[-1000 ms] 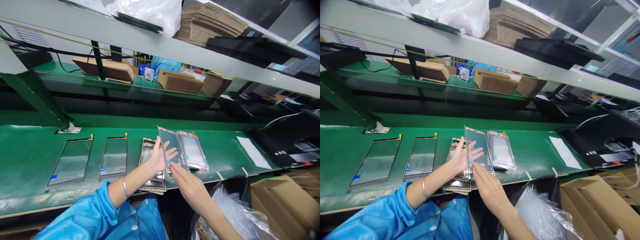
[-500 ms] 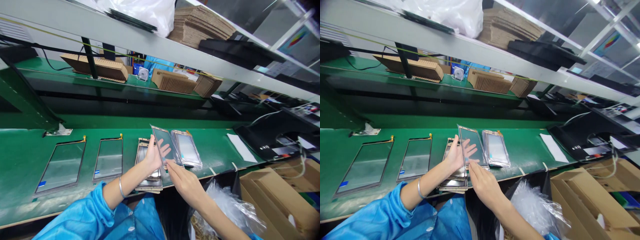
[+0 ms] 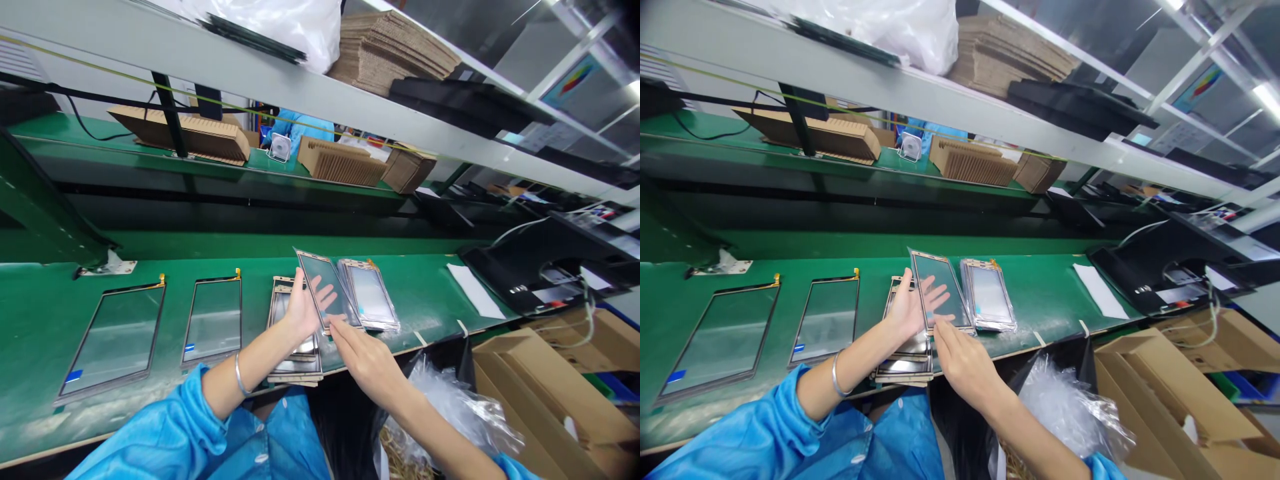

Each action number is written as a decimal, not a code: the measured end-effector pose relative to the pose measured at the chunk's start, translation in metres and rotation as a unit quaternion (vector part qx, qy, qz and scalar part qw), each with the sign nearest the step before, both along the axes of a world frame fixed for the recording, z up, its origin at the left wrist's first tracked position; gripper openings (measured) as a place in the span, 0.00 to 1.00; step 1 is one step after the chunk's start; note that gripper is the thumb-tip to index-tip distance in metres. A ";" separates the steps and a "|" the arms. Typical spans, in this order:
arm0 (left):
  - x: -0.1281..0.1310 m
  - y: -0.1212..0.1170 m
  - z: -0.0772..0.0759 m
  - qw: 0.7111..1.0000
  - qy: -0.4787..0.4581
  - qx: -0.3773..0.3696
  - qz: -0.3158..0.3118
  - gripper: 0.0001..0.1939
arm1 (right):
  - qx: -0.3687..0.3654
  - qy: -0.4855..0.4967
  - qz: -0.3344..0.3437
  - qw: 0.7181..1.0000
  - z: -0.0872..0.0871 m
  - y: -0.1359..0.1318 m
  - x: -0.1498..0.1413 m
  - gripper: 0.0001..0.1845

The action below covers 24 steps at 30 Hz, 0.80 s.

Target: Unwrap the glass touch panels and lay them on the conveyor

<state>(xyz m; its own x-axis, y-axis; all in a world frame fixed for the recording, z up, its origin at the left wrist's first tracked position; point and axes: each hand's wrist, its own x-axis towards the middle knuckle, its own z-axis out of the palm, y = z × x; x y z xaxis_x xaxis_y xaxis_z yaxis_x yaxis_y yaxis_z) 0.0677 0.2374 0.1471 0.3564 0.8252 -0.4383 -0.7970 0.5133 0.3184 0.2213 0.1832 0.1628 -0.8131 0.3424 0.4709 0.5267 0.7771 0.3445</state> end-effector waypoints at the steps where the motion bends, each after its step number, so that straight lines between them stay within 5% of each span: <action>1: -0.001 0.001 0.000 1.000 -0.001 0.001 0.002 0.38 | 0.000 0.003 0.004 1.000 0.000 0.000 0.000 0.17; 6: -0.001 -0.001 0.008 1.000 0.017 0.017 -0.013 0.37 | -0.033 0.043 0.005 0.999 -0.001 0.008 0.000 0.12; 9: 0.006 -0.020 0.014 0.993 0.073 0.093 -0.026 0.37 | -0.108 0.111 -0.012 0.988 0.001 0.013 0.001 0.11; 15: 0.012 -0.032 0.005 0.934 0.259 0.220 -0.112 0.50 | -0.309 0.253 -0.060 0.915 -0.001 0.034 0.006 0.05; 17: 0.012 -0.027 0.004 0.922 0.273 0.238 -0.137 0.50 | -0.373 0.339 -0.099 0.858 -0.002 0.046 0.009 0.05; 20: 0.006 -0.024 0.000 0.917 0.256 0.243 -0.188 0.47 | -0.437 0.542 -0.154 0.701 0.005 0.072 0.036 0.03; 22: -0.002 -0.026 -0.004 0.921 0.247 0.212 -0.213 0.44 | -0.403 0.646 -0.187 0.621 0.019 0.090 0.075 0.07; 24: -0.012 -0.030 -0.009 0.931 0.244 0.164 -0.217 0.41 | -0.331 0.706 -0.219 0.586 0.035 0.099 0.124 0.12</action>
<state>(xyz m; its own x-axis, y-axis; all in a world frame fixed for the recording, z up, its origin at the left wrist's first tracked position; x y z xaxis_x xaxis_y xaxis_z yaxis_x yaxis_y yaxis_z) 0.0562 0.2075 0.1377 0.5113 0.7684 -0.3848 -0.2568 0.5639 0.7849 0.3457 0.2820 0.1981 0.4620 0.8605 0.2144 0.1219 0.1778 -0.9765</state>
